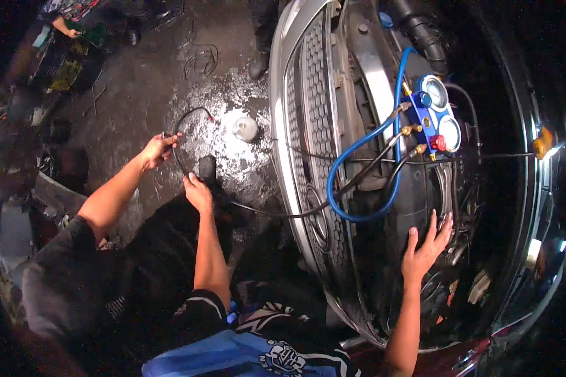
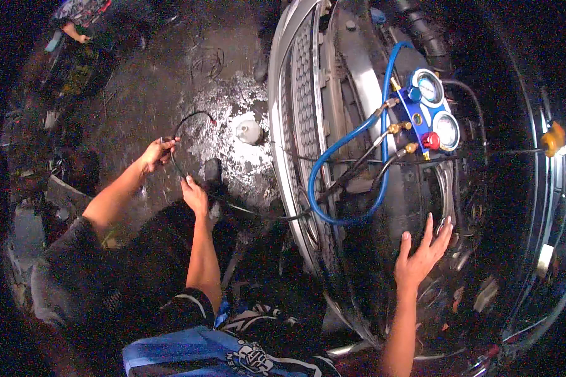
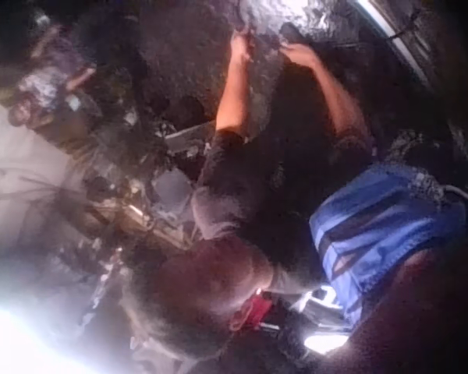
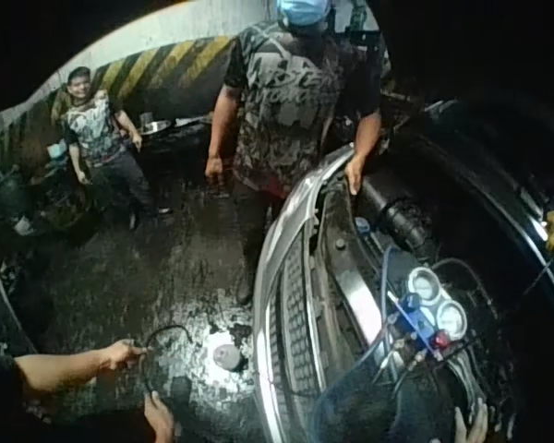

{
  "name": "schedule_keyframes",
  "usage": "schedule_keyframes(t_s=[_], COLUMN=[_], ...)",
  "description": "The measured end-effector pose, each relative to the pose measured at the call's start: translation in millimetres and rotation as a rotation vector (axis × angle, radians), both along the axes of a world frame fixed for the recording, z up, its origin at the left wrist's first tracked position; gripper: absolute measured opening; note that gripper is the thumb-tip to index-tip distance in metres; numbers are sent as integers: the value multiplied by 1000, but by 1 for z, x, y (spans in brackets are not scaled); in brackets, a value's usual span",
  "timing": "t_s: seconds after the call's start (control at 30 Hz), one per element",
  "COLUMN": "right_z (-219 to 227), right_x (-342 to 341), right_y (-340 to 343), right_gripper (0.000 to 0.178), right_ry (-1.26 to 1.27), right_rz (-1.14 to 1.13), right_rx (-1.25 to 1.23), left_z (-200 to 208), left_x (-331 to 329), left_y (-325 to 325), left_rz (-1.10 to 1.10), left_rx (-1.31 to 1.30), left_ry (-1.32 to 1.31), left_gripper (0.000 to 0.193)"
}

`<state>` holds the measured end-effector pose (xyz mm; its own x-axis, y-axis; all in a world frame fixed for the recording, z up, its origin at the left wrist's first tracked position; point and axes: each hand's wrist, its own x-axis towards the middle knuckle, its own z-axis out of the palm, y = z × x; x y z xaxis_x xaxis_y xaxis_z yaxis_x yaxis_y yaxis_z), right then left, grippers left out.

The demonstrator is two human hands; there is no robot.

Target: The person checks the air conditioning system of a vehicle by connecting a manifold gauge set to the engine components and observing the pressure readings.

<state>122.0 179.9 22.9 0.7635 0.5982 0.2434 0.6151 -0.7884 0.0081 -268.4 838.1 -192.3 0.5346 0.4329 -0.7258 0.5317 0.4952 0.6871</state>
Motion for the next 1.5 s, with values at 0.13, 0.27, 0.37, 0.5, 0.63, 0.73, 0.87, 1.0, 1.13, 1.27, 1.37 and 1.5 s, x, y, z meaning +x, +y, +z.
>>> schedule_keyframes(t_s=[0.13,0.27,0.37,0.5,0.63,0.73,0.87,1.0,1.13,1.27,1.37,1.5], right_z=[2,4,6,7,7,6,7,9,10,9,10,14], right_x=[-3,-4,-6,-7,-6,-4,-3,-6,-6,-5,-5,-6], right_y=[-1,1,2,2,1,0,0,1,0,-1,-2,-1], right_gripper=[63,63,62,58,63,63,63,64,65,66,67,69], right_ry=[28,33,39,23,49,41,49,53,69,83,107,81], right_rz=[-15,-34,-18,-13,-22,-17,-29,-22,-32,-39,-56,-47], right_rx=[12,9,9,29,16,9,25,18,18,48,69,110], left_z=[40,109,105,42,-23,-36,-27,-26,-24,-9,6,22], left_x=[13,80,133,136,101,101,114,101,95,116,132,144], left_y=[-10,-120,-168,-52,27,-2,-47,-48,-45,-64,-92,-144], left_rz=[16,57,54,-229,-896,-921,-987,-765,-732,-741,-657,-333], left_rx=[-20,426,1640,2021,1190,1337,1367,1379,1423,1465,1495,1327], left_ry=[63,-179,184,697,1038,913,872,898,939,909,726,346], left_gripper=[24,19,59,57,33,22,19,21,23,40,58,57])
